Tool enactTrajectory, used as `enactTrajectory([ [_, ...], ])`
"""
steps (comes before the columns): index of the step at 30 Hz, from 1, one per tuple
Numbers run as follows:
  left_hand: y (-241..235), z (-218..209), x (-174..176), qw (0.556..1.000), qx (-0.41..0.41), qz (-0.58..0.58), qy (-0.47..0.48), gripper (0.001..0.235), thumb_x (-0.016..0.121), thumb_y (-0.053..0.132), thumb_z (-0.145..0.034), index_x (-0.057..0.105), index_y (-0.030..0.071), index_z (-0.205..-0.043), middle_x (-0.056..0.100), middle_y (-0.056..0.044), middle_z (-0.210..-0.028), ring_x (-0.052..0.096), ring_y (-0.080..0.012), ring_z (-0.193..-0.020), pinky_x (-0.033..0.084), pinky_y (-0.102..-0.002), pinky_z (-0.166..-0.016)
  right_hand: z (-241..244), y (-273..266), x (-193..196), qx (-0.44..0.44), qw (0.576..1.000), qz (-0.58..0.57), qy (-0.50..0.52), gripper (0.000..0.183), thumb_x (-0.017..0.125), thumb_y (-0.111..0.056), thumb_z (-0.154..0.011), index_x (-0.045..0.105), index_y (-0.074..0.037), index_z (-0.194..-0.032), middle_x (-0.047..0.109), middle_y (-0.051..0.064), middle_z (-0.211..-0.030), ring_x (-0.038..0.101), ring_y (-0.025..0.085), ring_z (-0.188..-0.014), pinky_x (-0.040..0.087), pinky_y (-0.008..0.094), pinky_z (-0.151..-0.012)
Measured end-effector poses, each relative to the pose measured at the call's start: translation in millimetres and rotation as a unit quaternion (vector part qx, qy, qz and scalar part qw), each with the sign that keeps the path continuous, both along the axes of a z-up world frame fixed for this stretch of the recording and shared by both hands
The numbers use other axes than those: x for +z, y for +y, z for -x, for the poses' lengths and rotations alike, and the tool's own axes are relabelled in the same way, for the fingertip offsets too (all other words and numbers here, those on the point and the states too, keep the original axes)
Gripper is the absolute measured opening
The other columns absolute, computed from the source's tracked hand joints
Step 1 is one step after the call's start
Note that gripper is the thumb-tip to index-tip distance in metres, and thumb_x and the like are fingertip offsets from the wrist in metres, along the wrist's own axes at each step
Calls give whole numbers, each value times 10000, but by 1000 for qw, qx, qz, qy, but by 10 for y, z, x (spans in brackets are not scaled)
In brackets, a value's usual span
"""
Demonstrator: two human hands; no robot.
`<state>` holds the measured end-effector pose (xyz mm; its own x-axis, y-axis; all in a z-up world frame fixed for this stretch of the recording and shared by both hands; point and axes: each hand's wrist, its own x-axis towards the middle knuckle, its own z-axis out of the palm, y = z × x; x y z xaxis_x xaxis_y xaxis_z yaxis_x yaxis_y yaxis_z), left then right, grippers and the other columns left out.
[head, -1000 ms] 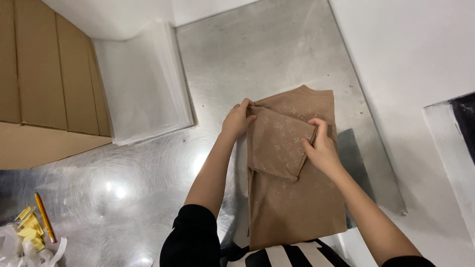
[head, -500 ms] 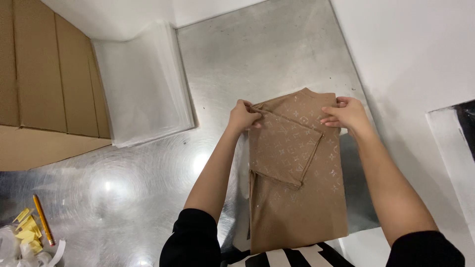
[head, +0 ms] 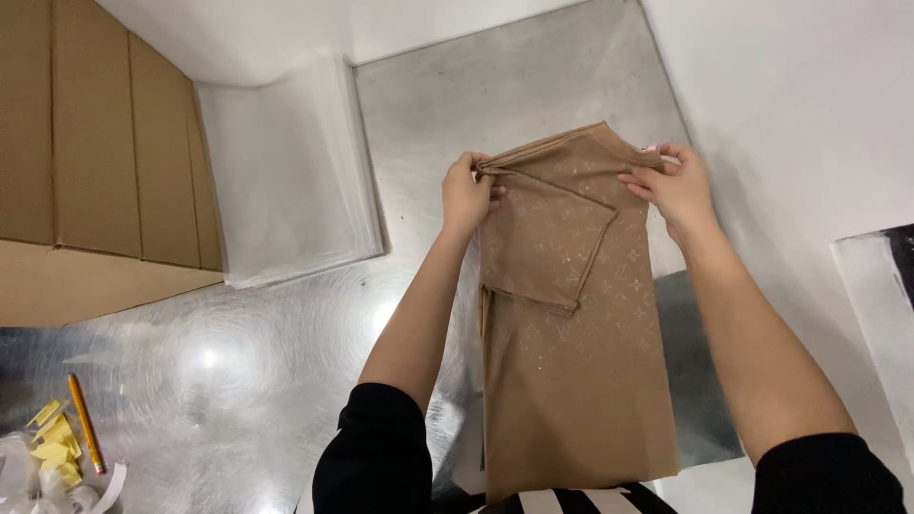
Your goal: The person unpacks a dark blue garment from a plastic bag inside a cardboard box and hangs it on a clothing rack. They then remove a brown t-shirt from the rack, fold it neatly on a metal table, and place it aside.
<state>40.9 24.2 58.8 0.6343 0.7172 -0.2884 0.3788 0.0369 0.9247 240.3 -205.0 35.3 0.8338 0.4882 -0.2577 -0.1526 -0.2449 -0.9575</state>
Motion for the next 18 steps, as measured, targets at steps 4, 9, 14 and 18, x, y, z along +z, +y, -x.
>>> enactTrajectory([
  [4,-113,291,22,999,-24,10,-39,156,582,62,-1061,623,0,-1198,625,-218,-1203,796,-293,-937,734,-363,-722,223,-293,158,-7,999,-51,6,462,664,26,-1011,436,-4,-1411,657,158,-1163,778,296,-1036,685,345,-966],
  [9,-432,1048,174,984,-149,-96,-28,312,616,-79,-985,677,118,-1220,642,-145,-1304,645,-438,-1281,615,-595,-1037,816,-972,293,-10,993,-109,48,411,494,46,-1082,460,-22,-1486,624,177,-1203,676,283,-1160,559,526,-1114],
  [14,-681,1683,65,959,-246,-111,80,293,637,-36,-926,737,131,-1144,639,-117,-1342,611,-419,-1315,561,-560,-1104,1065,-1430,-108,-44,997,17,68,319,489,-104,-1167,501,31,-1455,680,283,-1136,683,381,-1125,538,543,-1015],
  [18,-666,1655,-75,976,-132,-101,139,275,644,70,-1002,717,126,-1261,648,-119,-1298,671,-353,-1257,592,-463,-1069,1054,-1451,-184,-78,991,105,31,349,650,-119,-1098,555,50,-1389,659,316,-1131,719,411,-960,618,521,-817],
])
